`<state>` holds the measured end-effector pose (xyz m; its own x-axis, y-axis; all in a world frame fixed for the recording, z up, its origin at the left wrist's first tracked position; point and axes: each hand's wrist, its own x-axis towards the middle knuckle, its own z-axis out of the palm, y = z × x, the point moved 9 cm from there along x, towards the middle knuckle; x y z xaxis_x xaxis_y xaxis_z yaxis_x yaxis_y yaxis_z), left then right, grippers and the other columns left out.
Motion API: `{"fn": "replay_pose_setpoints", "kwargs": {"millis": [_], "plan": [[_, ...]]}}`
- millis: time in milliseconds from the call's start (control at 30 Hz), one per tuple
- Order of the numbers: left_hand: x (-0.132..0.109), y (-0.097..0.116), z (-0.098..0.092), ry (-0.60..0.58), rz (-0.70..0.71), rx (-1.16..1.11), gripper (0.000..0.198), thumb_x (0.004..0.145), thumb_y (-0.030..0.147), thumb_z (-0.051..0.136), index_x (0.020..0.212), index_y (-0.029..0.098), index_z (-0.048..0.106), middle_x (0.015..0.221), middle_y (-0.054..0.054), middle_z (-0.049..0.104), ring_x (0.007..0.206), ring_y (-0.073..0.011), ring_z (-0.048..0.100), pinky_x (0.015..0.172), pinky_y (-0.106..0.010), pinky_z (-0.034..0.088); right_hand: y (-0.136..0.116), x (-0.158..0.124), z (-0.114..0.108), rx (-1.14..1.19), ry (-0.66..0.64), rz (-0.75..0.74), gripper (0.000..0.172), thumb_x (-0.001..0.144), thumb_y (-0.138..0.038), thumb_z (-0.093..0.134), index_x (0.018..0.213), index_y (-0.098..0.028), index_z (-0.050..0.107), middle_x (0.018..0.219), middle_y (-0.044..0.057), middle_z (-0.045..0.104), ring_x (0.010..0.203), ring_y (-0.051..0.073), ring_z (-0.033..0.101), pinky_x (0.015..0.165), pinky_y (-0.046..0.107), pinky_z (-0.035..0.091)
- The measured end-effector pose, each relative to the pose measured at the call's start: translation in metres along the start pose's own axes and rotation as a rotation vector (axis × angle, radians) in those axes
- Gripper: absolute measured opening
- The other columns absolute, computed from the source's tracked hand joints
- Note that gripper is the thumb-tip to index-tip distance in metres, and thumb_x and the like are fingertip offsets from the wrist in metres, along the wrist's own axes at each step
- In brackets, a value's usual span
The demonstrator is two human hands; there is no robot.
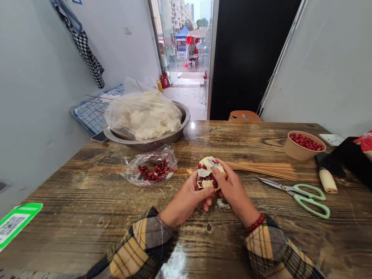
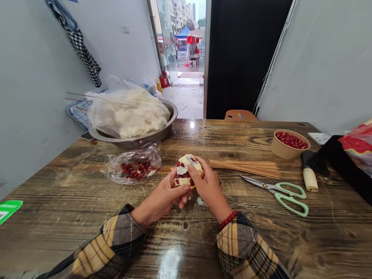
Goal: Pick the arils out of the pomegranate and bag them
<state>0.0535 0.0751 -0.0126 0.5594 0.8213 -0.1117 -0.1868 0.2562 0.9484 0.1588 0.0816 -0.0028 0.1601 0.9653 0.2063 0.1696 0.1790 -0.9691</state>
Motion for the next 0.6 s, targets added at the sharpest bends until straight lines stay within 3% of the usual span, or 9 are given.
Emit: {"fn": "replay_pose_setpoints", "kwargs": {"millis": [133, 333, 500, 600], "plan": [[-0.001, -0.006, -0.003, -0.002, -0.042, 0.024, 0.057, 0.07, 0.043, 0.074, 0.111, 0.02, 0.043, 0.069, 0.005, 0.057, 0.044, -0.0058, 0.05, 0.037, -0.016, 0.04, -0.001, 0.002, -0.003, -0.15, 0.028, -0.052, 0.044, 0.083, -0.052, 0.056, 0.117, -0.024, 0.059, 0.105, 0.005, 0.07, 0.089, 0.022, 0.065, 0.081, 0.035, 0.05], [-0.003, -0.008, -0.004, 0.015, -0.041, 0.083, 0.06, 0.069, 0.041, 0.075, 0.115, 0.021, 0.043, 0.071, 0.006, 0.056, 0.046, -0.0064, 0.053, 0.04, -0.018, 0.044, -0.011, 0.0, 0.0, -0.316, -0.035, -0.091, 0.041, 0.088, -0.046, 0.049, 0.122, -0.024, 0.056, 0.105, 0.006, 0.071, 0.09, 0.023, 0.066, 0.082, 0.036, 0.049], [-0.003, -0.011, -0.001, -0.009, -0.048, 0.095, 0.057, 0.071, 0.04, 0.073, 0.114, 0.02, 0.041, 0.076, 0.004, 0.056, 0.049, -0.0069, 0.054, 0.041, -0.019, 0.046, -0.004, 0.001, 0.001, -0.322, -0.07, -0.055, 0.036, 0.089, -0.05, 0.047, 0.106, -0.024, 0.064, 0.092, 0.004, 0.072, 0.081, 0.022, 0.065, 0.074, 0.033, 0.048], [-0.004, -0.011, 0.003, -0.035, -0.023, 0.1, 0.056, 0.074, 0.039, 0.071, 0.117, 0.02, 0.04, 0.077, 0.004, 0.056, 0.05, -0.0067, 0.053, 0.042, -0.019, 0.046, 0.008, 0.002, 0.002, -0.201, -0.075, 0.032, 0.039, 0.089, -0.055, 0.042, 0.096, -0.025, 0.065, 0.075, 0.0, 0.067, 0.065, 0.017, 0.061, 0.057, 0.025, 0.046]]}}
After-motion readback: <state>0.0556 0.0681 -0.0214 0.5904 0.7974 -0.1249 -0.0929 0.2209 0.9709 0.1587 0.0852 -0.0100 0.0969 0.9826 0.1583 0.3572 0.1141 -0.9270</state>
